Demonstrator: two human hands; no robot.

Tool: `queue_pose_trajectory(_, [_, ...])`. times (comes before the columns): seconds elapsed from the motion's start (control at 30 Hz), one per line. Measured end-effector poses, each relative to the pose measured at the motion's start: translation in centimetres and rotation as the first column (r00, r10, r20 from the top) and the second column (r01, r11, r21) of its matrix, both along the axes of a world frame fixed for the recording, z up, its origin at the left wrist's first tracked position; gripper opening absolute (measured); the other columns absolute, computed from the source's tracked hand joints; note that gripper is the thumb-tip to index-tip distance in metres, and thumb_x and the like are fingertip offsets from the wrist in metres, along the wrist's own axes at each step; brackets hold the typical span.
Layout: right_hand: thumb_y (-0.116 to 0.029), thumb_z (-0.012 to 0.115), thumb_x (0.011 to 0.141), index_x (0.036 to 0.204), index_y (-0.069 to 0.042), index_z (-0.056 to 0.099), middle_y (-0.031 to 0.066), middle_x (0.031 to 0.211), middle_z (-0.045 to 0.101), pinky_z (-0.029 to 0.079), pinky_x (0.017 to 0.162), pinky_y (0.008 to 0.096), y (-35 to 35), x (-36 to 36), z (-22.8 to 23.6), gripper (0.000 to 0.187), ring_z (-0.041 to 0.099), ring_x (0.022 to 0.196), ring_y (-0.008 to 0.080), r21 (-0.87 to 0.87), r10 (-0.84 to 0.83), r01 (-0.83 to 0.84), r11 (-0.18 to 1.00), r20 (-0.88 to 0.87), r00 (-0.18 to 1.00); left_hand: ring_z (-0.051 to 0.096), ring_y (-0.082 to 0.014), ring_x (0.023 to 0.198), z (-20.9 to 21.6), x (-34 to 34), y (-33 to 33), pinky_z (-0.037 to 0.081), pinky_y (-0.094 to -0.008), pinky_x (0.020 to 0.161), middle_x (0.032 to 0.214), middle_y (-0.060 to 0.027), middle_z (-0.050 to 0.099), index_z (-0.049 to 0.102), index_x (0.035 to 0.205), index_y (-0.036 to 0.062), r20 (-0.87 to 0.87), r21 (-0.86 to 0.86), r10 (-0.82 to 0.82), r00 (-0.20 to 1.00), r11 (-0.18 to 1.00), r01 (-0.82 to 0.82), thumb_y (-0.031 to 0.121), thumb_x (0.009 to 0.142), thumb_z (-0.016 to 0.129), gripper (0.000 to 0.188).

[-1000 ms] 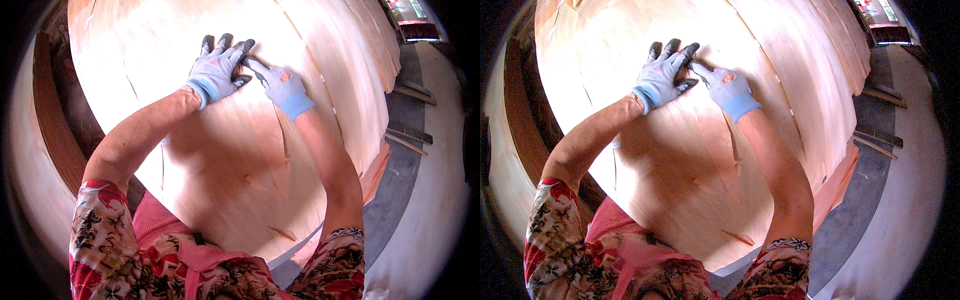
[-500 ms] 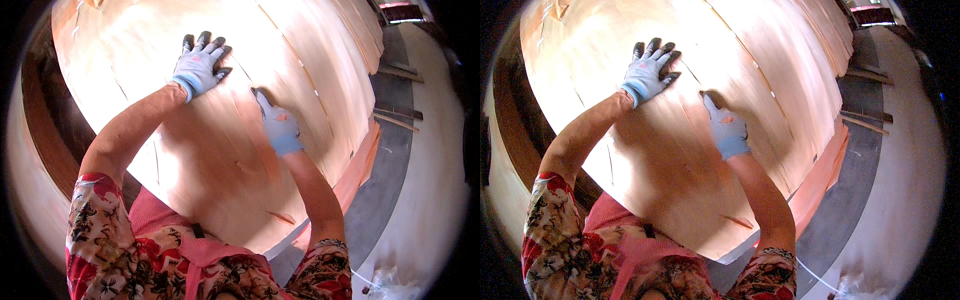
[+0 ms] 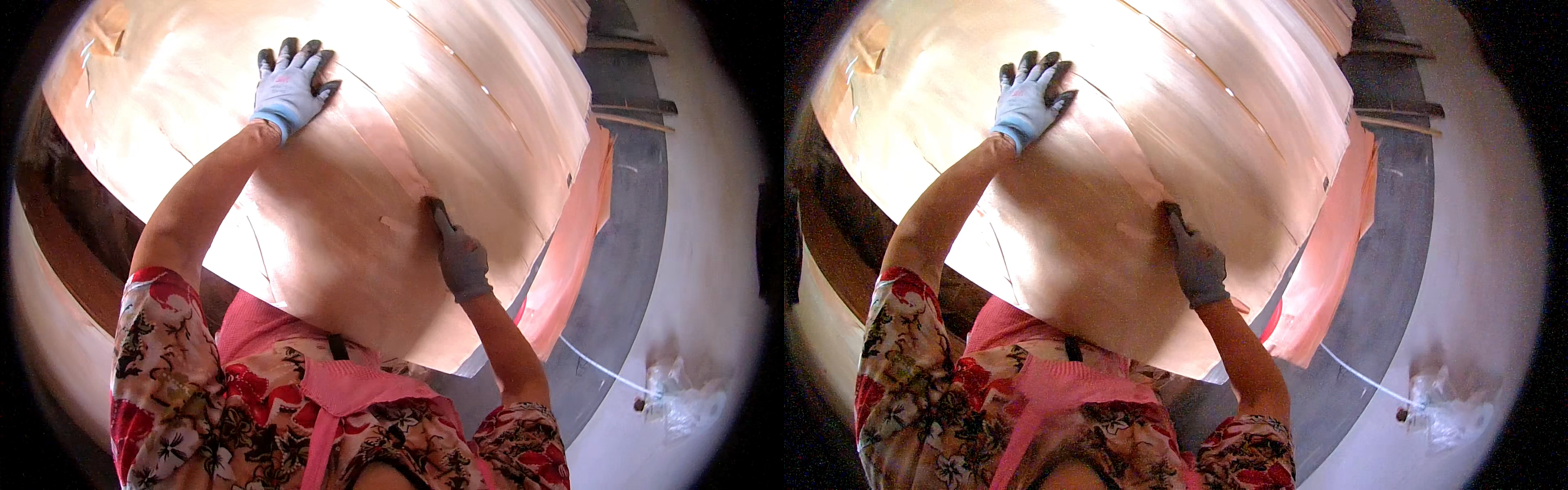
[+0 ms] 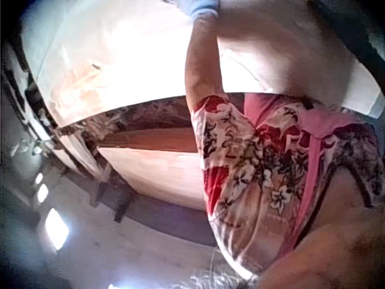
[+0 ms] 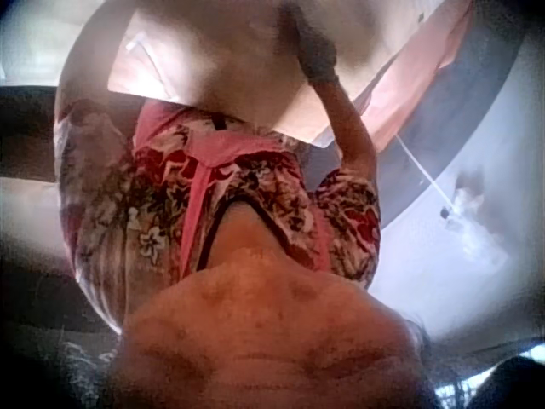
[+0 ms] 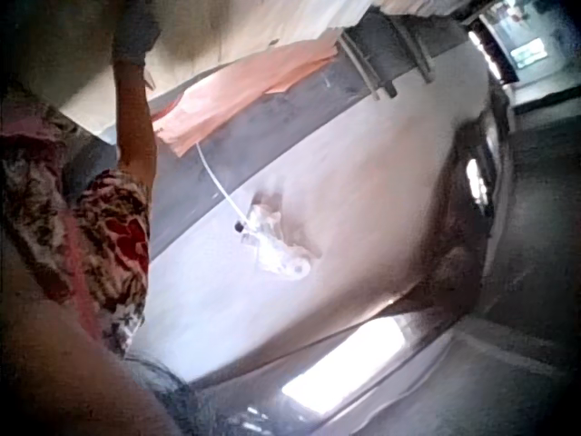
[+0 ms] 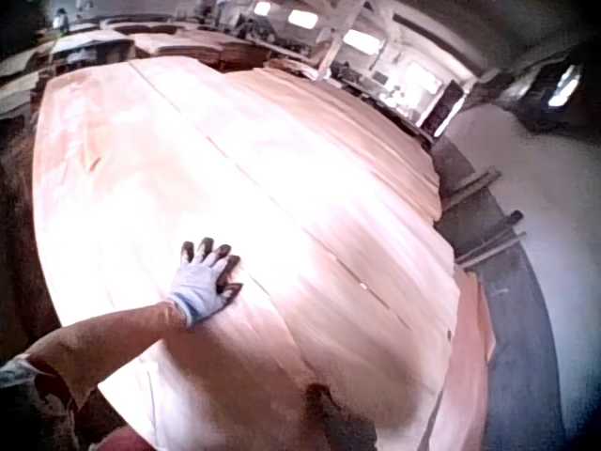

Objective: The person repairs a large wooden veneer sheet by applying small pieces of veneer to damaged areas using adhesive and cutting them to fit with a utility knife.

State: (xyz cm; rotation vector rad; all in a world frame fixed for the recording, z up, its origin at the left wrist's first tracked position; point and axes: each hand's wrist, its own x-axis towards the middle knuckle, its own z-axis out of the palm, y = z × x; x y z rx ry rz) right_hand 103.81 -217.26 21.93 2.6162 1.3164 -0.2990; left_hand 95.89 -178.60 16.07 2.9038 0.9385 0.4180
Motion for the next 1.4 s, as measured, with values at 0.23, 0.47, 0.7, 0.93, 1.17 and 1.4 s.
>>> queue_pose_trajectory(0.23, [-0.006,0.049,0.093,0.149,-0.025,0.038,0.0178,0.106,0.069,0.056,0.067,0.0464,-5.7,-2.9,0.4,0.06,0.07,0.08,0.0353,0.022,-0.224,0.23,0.973,-0.168,0.96,0.022,-0.0302,0.149,0.9,0.3,-0.3,0.011,-0.0565,0.119,0.16,-0.0037,0.028,0.025,0.156,0.0248,-0.075,0.002,0.03,0.997,1.0,-0.03,0.059,0.094,0.05,0.075])
queue_pose_trajectory(0.47, [-0.01,0.052,0.099,0.141,-0.007,0.045,0.011,0.103,0.068,0.053,0.065,0.0304,-2.0,0.2,3.1,0.043,0.067,0.074,0.0179,0.488,-0.325,0.67,0.559,-0.615,0.719,0.024,-0.0315,0.147,0.2,0.5,-0.2,0.012,-0.0593,0.118,0.158,-0.0035,0.032,0.03,0.154,0.0223,-0.026,0.009,0.011,1.0,1.0,-0.011,0.057,0.093,0.051,0.073])
queue_pose_trajectory(0.7, [-0.022,0.059,0.098,0.131,-0.007,0.057,0.0075,0.093,0.066,0.051,0.057,0.0262,2.8,5.6,0.3,0.036,0.068,0.073,0.0125,0.616,-0.152,0.64,0.458,-0.656,0.74,0.022,-0.0314,0.148,0.1,0.3,0.0,0.011,-0.0578,0.119,0.158,-0.0039,0.032,0.032,0.153,0.022,-0.005,0.009,-0.022,1.0,1.0,0.022,0.056,0.094,0.051,0.071])
queue_pose_trajectory(0.93, [-0.013,0.057,0.096,0.13,-0.008,0.06,0.0081,0.097,0.072,0.053,0.065,0.03,4.6,6.5,3.0,0.034,0.062,0.067,0.0118,0.705,-0.259,0.581,0.407,-0.521,0.813,0.02,-0.0324,0.149,0.1,0.0,0.1,0.012,-0.058,0.119,0.161,-0.0038,0.027,0.029,0.155,0.0219,-0.081,0.034,0.014,0.997,0.999,-0.011,0.059,0.094,0.049,0.074])
queue_pose_trajectory(1.17, [-0.011,0.068,0.089,0.093,-0.002,0.065,0.0014,0.071,0.062,0.047,0.05,0.0266,15.1,5.6,-1.4,0.01,0.058,0.057,0.0101,0.323,-0.058,0.718,0.617,-0.891,0.45,0.023,-0.0355,0.147,0.5,0.7,-0.4,0.012,-0.0606,0.118,0.158,-0.0034,0.033,0.031,0.154,0.0283,0.009,-0.019,-0.036,0.999,0.999,0.036,0.058,0.094,0.049,0.069])
queue_pose_trajectory(1.4, [-0.005,0.064,0.089,0.093,-0.002,0.061,0.0028,0.07,0.06,0.047,0.048,0.0278,15.8,6.4,-4.0,0.005,0.056,0.055,0.0119,0.293,0.019,0.729,0.618,-0.933,0.359,0.017,-0.0355,0.15,1.2,-0.9,0.9,0.008,-0.0609,0.118,0.162,-0.0081,0.024,0.036,0.152,0.0274,-0.094,0.008,-0.05,0.994,0.999,0.051,0.06,0.098,0.038,0.063])
